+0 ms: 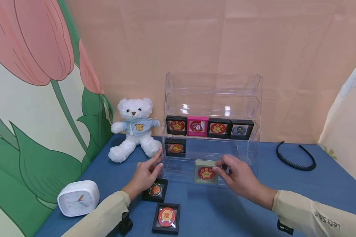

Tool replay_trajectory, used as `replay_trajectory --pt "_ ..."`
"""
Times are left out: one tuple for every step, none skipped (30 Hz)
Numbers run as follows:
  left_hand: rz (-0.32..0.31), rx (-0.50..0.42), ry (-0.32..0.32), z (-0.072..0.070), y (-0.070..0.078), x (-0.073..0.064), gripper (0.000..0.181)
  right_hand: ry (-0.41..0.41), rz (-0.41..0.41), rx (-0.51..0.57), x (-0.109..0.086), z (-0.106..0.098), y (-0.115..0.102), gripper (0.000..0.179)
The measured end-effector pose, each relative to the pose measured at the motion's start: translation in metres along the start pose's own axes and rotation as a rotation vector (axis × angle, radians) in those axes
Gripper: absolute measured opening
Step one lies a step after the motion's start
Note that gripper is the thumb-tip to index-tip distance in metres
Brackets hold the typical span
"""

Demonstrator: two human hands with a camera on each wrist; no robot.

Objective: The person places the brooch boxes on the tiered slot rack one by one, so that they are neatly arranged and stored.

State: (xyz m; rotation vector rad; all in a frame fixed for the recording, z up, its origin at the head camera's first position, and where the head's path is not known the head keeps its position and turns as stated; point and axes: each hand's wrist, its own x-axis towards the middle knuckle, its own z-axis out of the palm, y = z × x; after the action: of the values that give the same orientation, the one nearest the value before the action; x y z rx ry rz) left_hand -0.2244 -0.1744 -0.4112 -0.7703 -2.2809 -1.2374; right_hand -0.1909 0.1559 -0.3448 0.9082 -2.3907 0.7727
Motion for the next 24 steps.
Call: replay_trajectory --pt "-0.003 0.004 0.000 0.000 0.000 0.000 0.055 0.011 0.004 -0.012 0.005 -0.002 0.001 0.018" --pt "-0.003 0.006 0.000 -0.001 0.001 0.000 0.055 0.022 0.007 -0.021 0.010 -0.004 0.003 0.018" --pt "-0.003 0.006 -0.002 -0.001 0.001 0.001 0.055 0.032 0.009 -0.027 0.015 -0.005 0.004 0.017" --pt "-0.001 0.009 -0.002 -0.001 0.001 0.001 0.055 0.039 0.011 -0.031 0.019 -0.006 0.005 0.017" --pt "0.000 0.009 -0.002 -0.001 0.001 0.001 0.055 0.045 0.016 -0.036 0.024 -0.006 0.007 0.017" --pt "0.001 0.011 -0.001 -0.001 0.001 0.001 0.055 0.051 0.011 -0.041 0.028 -0.006 0.008 0.016" --pt "0.003 0.012 0.001 -0.001 0.001 0.001 0.055 0.056 0.010 -0.044 0.032 -0.006 0.009 0.016" --pt "0.004 0.011 0.003 -0.002 0.001 0.001 0.055 0.062 0.009 -0.047 0.036 -0.005 0.010 0.015" --pt "0.004 0.011 0.004 -0.002 0.001 0.000 0.055 0.069 0.006 -0.049 0.040 -0.005 0.011 0.015" --pt "0.003 0.011 0.005 -0.002 0.002 0.000 0.055 0.076 0.005 -0.051 0.044 -0.004 0.012 0.014" --pt "-0.001 0.010 0.005 -0.002 0.002 0.000 0.055 0.085 0.006 -0.054 0.048 -0.003 0.013 0.014" --pt "-0.002 0.011 0.004 -0.002 0.002 0.000 0.055 0.092 0.009 -0.055 0.051 -0.002 0.014 0.014" --pt "-0.005 0.011 0.002 -0.001 0.002 0.000 0.055 0.099 0.016 -0.054 0.054 -0.002 0.015 0.014" --pt "-0.009 0.012 -0.001 -0.001 0.003 0.000 0.055 0.105 0.021 -0.055 0.057 -0.001 0.016 0.014" --pt "-0.013 0.014 -0.003 -0.001 0.003 0.000 0.055 0.107 0.028 -0.057 0.060 0.000 0.017 0.015" --pt "-0.017 0.017 -0.004 -0.001 0.003 0.000 0.055 0.105 0.039 -0.059 0.062 0.001 0.018 0.015" --pt "-0.020 0.020 -0.004 -0.001 0.003 0.000 0.055 0.102 0.047 -0.062 0.063 0.002 0.019 0.015" --pt "-0.023 0.023 -0.004 -0.001 0.003 0.000 0.055 0.096 0.057 -0.064 0.065 0.003 0.020 0.015" --pt "-0.027 0.026 -0.005 -0.001 0.004 0.000 0.055 0.091 0.064 -0.066 0.066 0.005 0.020 0.015" --pt "-0.029 0.027 -0.006 -0.002 0.004 0.001 0.055 0.087 0.069 -0.068 0.067 0.006 0.021 0.015" --pt "-0.031 0.031 -0.005 -0.002 0.004 0.001 0.055 0.081 0.074 -0.070 0.068 0.007 0.021 0.015" --pt "-0.032 0.034 -0.004 -0.002 0.004 0.001 0.055 0.078 0.075 -0.072 0.069 0.009 0.022 0.014" --pt "-0.033 0.036 -0.005 -0.002 0.004 0.001 0.055 0.077 0.077 -0.075 0.069 0.010 0.022 0.014" --pt "-0.035 0.038 -0.004 -0.002 0.004 0.001 0.055 0.076 0.075 -0.080 0.070 0.012 0.022 0.014"
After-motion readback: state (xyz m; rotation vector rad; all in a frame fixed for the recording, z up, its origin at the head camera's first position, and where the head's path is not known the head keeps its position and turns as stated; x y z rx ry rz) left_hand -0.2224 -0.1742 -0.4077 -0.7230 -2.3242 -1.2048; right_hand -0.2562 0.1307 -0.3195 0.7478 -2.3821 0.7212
